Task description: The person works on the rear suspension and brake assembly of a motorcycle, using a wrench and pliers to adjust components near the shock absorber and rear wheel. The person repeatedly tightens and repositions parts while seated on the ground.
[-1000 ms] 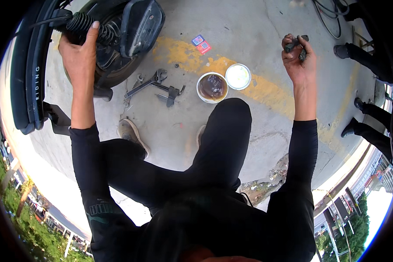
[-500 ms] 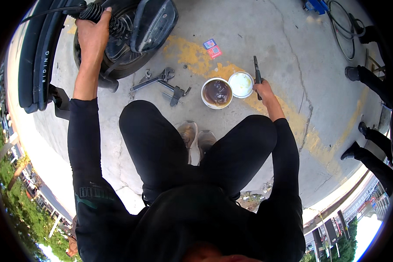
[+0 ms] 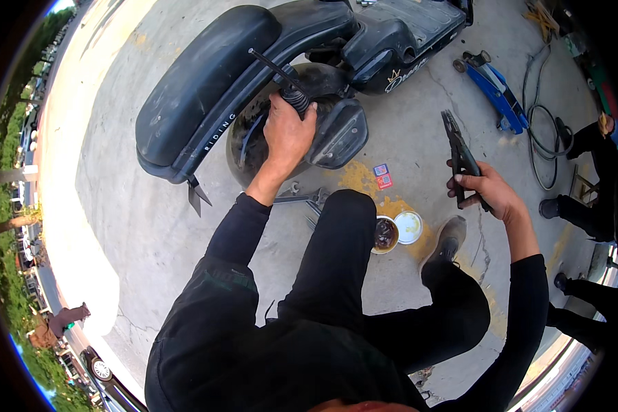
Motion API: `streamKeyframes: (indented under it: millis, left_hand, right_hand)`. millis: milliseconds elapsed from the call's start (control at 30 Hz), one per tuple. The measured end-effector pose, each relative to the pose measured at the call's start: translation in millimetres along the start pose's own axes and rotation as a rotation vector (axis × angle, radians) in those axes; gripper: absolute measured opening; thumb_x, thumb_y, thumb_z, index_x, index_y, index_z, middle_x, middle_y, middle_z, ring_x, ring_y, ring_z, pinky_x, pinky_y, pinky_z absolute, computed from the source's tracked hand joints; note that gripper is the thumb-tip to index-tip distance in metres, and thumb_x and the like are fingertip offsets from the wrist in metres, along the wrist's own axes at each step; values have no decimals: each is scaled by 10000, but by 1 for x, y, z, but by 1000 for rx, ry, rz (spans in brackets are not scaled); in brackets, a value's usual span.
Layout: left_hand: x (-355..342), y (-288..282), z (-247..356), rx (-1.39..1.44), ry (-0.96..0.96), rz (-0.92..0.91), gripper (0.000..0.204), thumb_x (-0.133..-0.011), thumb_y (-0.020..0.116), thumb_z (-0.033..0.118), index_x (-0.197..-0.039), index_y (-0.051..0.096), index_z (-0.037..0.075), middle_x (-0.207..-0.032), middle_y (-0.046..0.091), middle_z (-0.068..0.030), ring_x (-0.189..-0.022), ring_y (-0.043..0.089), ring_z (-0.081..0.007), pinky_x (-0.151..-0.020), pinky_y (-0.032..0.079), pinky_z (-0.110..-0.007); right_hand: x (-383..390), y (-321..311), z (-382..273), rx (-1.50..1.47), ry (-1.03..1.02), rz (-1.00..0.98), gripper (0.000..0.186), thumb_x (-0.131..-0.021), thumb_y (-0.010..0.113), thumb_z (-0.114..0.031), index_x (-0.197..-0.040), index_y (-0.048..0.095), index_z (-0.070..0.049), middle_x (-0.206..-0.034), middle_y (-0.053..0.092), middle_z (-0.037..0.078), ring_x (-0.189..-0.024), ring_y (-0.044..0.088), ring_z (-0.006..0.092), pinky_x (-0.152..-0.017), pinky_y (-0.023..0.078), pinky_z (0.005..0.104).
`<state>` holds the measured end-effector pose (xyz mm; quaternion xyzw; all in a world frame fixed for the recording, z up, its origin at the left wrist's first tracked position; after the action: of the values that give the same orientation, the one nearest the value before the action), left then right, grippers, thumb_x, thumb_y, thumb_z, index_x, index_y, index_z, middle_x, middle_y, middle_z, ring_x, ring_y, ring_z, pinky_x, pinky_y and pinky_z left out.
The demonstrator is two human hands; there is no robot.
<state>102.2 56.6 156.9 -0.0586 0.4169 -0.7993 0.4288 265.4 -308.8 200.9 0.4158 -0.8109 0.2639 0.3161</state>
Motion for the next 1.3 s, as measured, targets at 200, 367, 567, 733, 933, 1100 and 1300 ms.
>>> streamKeyframes:
  millis: [200,367,567,733,933,1100,1300]
  left_hand:
    - [-1,3,5,53,-21,-47,569,-870,753,267,-1218,438,-54,-1044,661,-290,-986,656,-482,-828,519,-534]
    - [-3,4,2,48,-55,-63,552,-876,750,253,-1230,452,-48,-1008,684,-266,-918,677,-467,-802,529,-509]
    - [2,5,-7,139,-161,-35,617,-891,760,240,-1331,417,-23,-1037,698,-215,-956,708,-373,-846,542,-433]
    - [17,-1,4,179,-322,5,616,-940,719,208,-1378,375,-54,-1043,692,-203,-964,702,-339,-849,537,-417]
    - [16,7,38,50,-508,126,595,-915,683,172,-1340,375,-109,-1081,648,-317,-1021,656,-480,-870,516,-475]
    - [22,19,42,66,-567,257,648,-947,688,191,-1454,350,-30,-1118,659,-197,-979,623,-251,-920,496,-374]
    - [23,27,41,62,-603,404,624,-894,691,158,-1403,388,-36,-1167,640,-298,-1135,604,-485,-979,478,-480]
  right_hand:
    - [-70,52,-53,-5,-95,-371,572,-872,689,-129,-1384,507,49,-1271,651,195,-1181,648,291,-977,561,400]
    - [-131,68,-102,49,-118,-652,648,-790,684,-64,-1395,497,76,-1337,623,239,-1237,629,306,-1039,540,406]
    - [-190,76,-148,145,-159,-966,686,-767,698,-63,-1417,518,60,-1373,613,238,-1277,614,305,-1087,510,394]
    - [-221,92,-194,388,-142,-1021,662,-782,704,-70,-1406,523,60,-1372,614,212,-1258,619,272,-1074,511,389]
    - [-238,100,-220,650,-123,-1157,701,-795,679,-66,-1452,471,63,-1375,601,235,-1292,595,323,-1086,506,430]
    - [-235,92,-231,613,21,-1229,606,-858,627,-73,-1431,498,74,-1324,627,165,-1233,619,211,-1012,541,297]
    - [-219,81,-233,626,41,-1245,607,-847,621,-48,-1428,489,65,-1357,598,173,-1247,609,235,-1074,515,339]
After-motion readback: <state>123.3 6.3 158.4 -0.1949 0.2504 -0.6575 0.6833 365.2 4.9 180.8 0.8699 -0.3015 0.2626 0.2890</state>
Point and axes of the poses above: each hand's wrist, its own x-axis away from the middle knuckle, its own y-axis out of the palm, z = x × y, the point moved 5 cm from there along -x, towards the middle knuckle
